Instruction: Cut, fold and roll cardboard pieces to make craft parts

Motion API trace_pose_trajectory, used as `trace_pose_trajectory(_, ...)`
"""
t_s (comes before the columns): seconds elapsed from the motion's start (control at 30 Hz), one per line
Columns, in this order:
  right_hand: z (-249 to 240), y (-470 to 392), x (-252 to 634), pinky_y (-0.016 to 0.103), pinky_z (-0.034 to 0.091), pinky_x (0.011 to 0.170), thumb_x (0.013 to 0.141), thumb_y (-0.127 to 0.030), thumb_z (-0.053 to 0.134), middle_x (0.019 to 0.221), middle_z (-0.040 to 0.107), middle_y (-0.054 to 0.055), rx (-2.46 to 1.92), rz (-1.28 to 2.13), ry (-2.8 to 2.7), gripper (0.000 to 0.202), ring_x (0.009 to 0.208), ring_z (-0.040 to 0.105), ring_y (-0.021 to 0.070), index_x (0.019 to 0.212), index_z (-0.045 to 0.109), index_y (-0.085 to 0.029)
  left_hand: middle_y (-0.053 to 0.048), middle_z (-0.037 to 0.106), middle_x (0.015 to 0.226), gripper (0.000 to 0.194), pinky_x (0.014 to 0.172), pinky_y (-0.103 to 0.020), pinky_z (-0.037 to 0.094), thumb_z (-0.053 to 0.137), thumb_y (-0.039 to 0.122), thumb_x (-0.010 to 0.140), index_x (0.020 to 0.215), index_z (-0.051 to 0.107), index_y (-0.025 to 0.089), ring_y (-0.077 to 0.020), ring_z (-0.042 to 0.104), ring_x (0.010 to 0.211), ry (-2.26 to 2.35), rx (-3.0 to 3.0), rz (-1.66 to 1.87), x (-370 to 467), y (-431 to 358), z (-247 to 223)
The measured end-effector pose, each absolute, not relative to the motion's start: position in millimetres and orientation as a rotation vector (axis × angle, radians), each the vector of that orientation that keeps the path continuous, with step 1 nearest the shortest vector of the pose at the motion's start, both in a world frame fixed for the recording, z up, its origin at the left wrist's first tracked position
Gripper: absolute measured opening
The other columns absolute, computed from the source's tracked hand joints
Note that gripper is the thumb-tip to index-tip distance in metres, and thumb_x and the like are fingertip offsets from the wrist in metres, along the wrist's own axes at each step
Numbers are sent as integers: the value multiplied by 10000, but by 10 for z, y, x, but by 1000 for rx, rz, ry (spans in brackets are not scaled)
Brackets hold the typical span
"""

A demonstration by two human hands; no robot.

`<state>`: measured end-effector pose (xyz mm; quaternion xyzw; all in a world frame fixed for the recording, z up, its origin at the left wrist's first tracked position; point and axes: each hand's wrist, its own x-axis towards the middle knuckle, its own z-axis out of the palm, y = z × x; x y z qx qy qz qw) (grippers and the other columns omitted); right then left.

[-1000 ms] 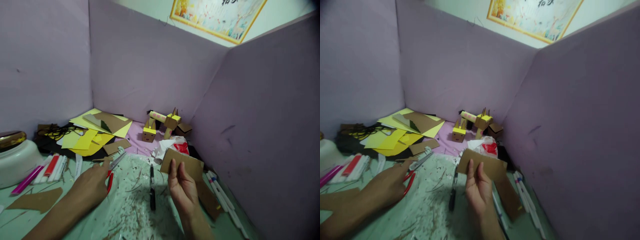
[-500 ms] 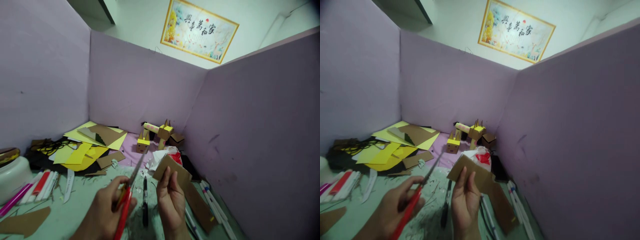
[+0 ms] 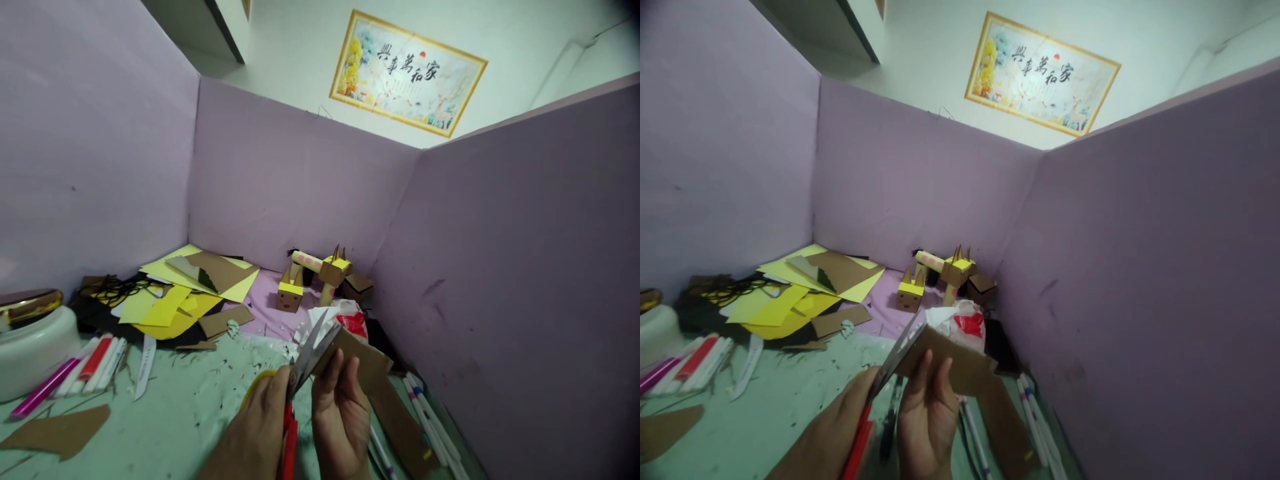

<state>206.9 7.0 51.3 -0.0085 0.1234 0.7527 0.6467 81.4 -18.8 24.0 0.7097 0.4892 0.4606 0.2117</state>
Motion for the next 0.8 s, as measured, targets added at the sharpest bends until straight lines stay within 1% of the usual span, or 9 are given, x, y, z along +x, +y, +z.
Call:
trace_pose_trajectory(0.1,477,71,2063,68,540,746,482,9,824,925,752,25,-41,1710,199,391,779,707,57,811,672,-134,-145,611,1191,499,892,-328,483,333,99,828,1315,420,171,-244,590,1085,1383,2175,1230,768,-188,225)
trace_pose_trajectory(0.17,441,80,2066,66,536,759,470,-16,835,910,755,32,-55,1708,154,361,774,707,55,772,671,-126,-141,618,1156,497,849,-332,511,311,87,841,1326,387,161,-237,612,1035,1382,2292,1177,731,-178,226)
trace_pose_trajectory(0.33,436,73,2076,47,531,744,439,-43,851,912,754,54,-101,1711,121,376,801,708,65,764,676,-118,-134,654,1055,486,679,-313,568,271,79,863,1336,345,160,-225,678,843,1504,2462,1084,722,-172,202)
trace_pose_trajectory(0.47,476,50,2068,34,530,723,419,-53,857,888,758,40,-136,1683,110,399,781,710,60,769,677,-124,-139,664,1026,489,630,-307,577,268,67,851,1325,341,161,-216,692,752,1544,2542,1104,734,-193,205)
trace_pose_trajectory(0.63,507,36,2050,34,536,708,391,-49,862,863,761,18,-182,1644,116,410,754,712,57,744,675,-143,-130,678,981,485,577,-274,568,262,52,859,1330,330,147,-210,690,725,1558,2648,1068,693,-196,255)
trace_pose_trajectory(0.7,515,32,2047,35,540,697,380,-47,865,852,761,6,-192,1637,115,431,754,713,59,752,676,-154,-123,685,931,468,549,-281,570,261,53,861,1314,337,143,-211,690,680,1573,2656,1066,692,-191,246)
trace_pose_trajectory(0.8,524,27,2043,35,541,689,371,-37,865,843,762,-3,-194,1621,139,425,712,710,46,728,670,-161,-127,687,880,464,531,-327,579,275,62,848,1305,319,128,-225,686,622,1557,2639,1136,716,-186,204)
